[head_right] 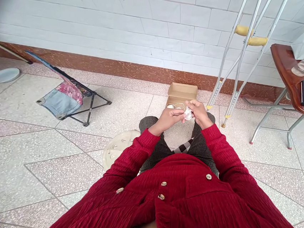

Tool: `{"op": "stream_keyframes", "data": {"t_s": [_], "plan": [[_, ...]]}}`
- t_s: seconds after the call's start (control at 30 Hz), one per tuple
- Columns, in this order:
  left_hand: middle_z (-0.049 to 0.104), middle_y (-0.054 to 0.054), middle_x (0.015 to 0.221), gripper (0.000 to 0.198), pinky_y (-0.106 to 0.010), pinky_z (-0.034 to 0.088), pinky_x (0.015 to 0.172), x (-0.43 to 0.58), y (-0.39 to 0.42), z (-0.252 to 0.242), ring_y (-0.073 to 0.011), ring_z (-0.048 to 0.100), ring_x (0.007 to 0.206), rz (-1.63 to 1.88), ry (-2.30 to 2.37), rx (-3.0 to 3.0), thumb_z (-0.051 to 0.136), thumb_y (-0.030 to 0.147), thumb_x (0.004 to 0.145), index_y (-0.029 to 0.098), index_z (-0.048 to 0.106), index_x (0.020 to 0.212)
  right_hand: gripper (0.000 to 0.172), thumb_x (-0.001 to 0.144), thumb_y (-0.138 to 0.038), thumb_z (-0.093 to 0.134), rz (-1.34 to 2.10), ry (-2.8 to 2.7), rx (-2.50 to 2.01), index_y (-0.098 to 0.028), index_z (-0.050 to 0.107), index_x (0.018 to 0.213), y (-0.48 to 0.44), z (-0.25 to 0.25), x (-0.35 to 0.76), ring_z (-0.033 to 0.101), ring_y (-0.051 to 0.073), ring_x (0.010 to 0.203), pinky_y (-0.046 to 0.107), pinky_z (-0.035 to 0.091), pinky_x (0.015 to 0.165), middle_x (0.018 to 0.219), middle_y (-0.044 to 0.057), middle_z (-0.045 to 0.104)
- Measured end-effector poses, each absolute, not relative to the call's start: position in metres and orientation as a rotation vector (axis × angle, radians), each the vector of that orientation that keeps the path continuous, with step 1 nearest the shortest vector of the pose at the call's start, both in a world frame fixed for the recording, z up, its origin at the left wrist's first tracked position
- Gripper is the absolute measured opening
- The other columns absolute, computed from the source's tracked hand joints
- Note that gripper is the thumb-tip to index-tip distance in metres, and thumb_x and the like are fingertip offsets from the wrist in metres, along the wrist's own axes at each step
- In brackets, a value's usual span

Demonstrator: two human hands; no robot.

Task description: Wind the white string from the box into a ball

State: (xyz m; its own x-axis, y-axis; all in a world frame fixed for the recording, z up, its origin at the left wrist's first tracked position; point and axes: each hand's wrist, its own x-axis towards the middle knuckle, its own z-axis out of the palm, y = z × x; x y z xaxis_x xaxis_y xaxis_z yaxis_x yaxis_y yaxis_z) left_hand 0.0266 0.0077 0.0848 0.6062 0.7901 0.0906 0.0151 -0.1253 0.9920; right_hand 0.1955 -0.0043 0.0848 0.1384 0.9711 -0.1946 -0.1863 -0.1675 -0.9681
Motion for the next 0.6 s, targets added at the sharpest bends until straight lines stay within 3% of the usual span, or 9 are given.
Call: {"op": "stream_keyframes", "data": {"t_s": [0.23, 0.4, 0.6], "plan": [[0.075, -0.004, 0.073, 0.039, -0.03, 0.053, 0.077, 0.014, 0.019, 0.085, -0.0165, 0.067, 0.071, 0.845, 0.754, 1.44, 0.082, 0.055, 0.078, 0.016, 0.081, 0.08, 0.056, 0.073, -0.07, 0.081, 1.394, -1.025, -1.169, -0.017, 0.063, 0.078, -0.01, 0.101, 0.2, 0.045, 0.005, 0.042, 0.018, 0.025, 0.038, 0.058, -0.004, 0.056], [0.078, -0.005, 0.081, 0.036, -0.032, 0.055, 0.083, 0.0, 0.027, 0.088, -0.018, 0.07, 0.078, 0.887, 0.762, 1.387, 0.082, 0.051, 0.079, 0.017, 0.083, 0.092, 0.049, 0.081, -0.06, 0.08, 1.473, -1.166, -1.148, -0.017, 0.072, 0.102, -0.018, 0.115, 0.213, 0.052, 0.004, 0.046, 0.019, 0.024, 0.037, 0.09, 0.002, 0.07], [0.08, -0.005, 0.087, 0.032, -0.035, 0.054, 0.091, -0.003, 0.023, 0.097, -0.0204, 0.072, 0.085, 0.919, 0.756, 1.368, 0.082, 0.049, 0.08, 0.017, 0.083, 0.087, 0.043, 0.08, -0.054, 0.082, 1.275, -1.209, -1.136, -0.018, 0.071, 0.098, -0.02, 0.11, 0.206, 0.047, 0.005, 0.042, 0.021, 0.031, 0.039, 0.07, -0.003, 0.067]]}}
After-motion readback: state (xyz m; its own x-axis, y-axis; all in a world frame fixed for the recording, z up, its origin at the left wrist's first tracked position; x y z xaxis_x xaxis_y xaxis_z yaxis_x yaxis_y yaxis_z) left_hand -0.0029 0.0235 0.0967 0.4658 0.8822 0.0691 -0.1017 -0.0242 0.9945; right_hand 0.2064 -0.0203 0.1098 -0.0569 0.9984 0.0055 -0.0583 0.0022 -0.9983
